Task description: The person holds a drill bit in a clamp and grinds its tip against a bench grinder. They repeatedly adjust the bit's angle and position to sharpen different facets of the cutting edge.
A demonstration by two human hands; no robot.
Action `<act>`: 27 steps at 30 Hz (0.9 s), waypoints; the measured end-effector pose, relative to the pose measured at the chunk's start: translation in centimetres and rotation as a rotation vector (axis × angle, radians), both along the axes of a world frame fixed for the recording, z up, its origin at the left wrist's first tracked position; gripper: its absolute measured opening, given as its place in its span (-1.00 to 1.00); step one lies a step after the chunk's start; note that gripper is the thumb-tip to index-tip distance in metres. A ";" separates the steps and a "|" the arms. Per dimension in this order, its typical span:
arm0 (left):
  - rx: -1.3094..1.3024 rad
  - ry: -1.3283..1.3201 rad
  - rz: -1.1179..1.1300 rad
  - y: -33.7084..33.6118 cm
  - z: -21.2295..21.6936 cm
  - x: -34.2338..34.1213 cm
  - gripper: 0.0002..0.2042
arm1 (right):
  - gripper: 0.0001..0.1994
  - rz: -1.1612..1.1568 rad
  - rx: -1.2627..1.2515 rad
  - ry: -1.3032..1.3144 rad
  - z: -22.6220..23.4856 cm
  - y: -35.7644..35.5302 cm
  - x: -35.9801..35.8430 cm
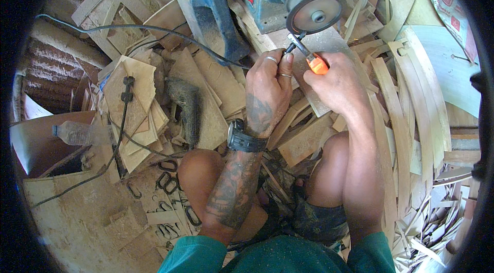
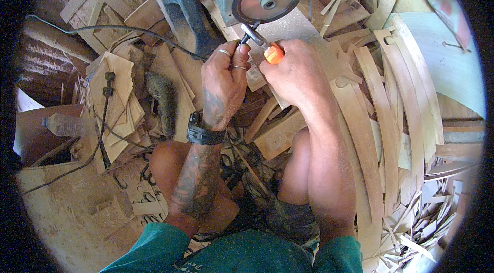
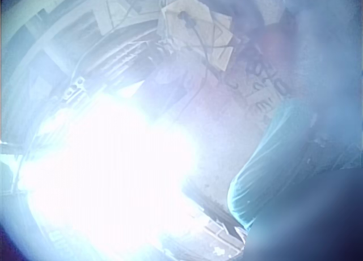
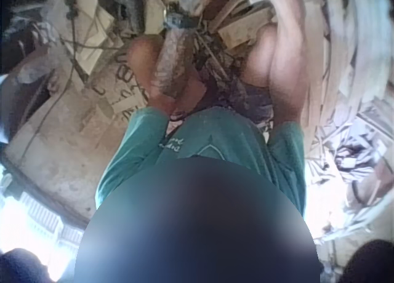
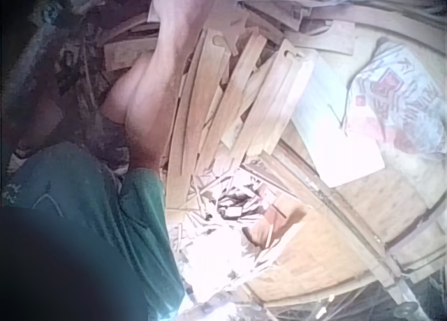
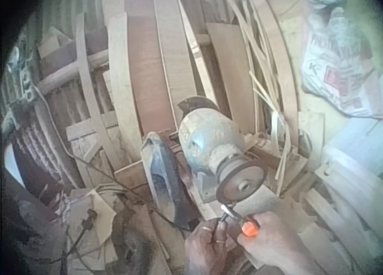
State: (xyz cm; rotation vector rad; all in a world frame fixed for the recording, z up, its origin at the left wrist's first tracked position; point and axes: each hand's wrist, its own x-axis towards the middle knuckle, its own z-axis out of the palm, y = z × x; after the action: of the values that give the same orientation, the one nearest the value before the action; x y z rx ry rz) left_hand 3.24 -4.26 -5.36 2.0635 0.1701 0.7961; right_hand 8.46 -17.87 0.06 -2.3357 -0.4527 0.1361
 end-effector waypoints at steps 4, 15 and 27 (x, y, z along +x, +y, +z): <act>-0.015 0.006 -0.002 0.0 0.1 -0.1 -0.80 | -0.74 -0.003 0.003 0.003 0.0 0.0 -0.1; -0.008 0.037 0.010 -0.1 0.0 -0.1 -0.78 | -0.75 0.003 0.018 -0.003 0.0 0.0 -0.1; 0.035 -0.014 0.033 -0.2 -0.4 -0.1 -0.72 | -0.75 0.000 -0.045 0.017 0.4 0.0 -0.1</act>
State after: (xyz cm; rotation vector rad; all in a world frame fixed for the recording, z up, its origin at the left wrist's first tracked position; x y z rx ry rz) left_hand 3.10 -4.47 -5.75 2.0925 0.1834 0.8389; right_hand 8.35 -17.84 0.49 -2.3768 -0.4455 0.1670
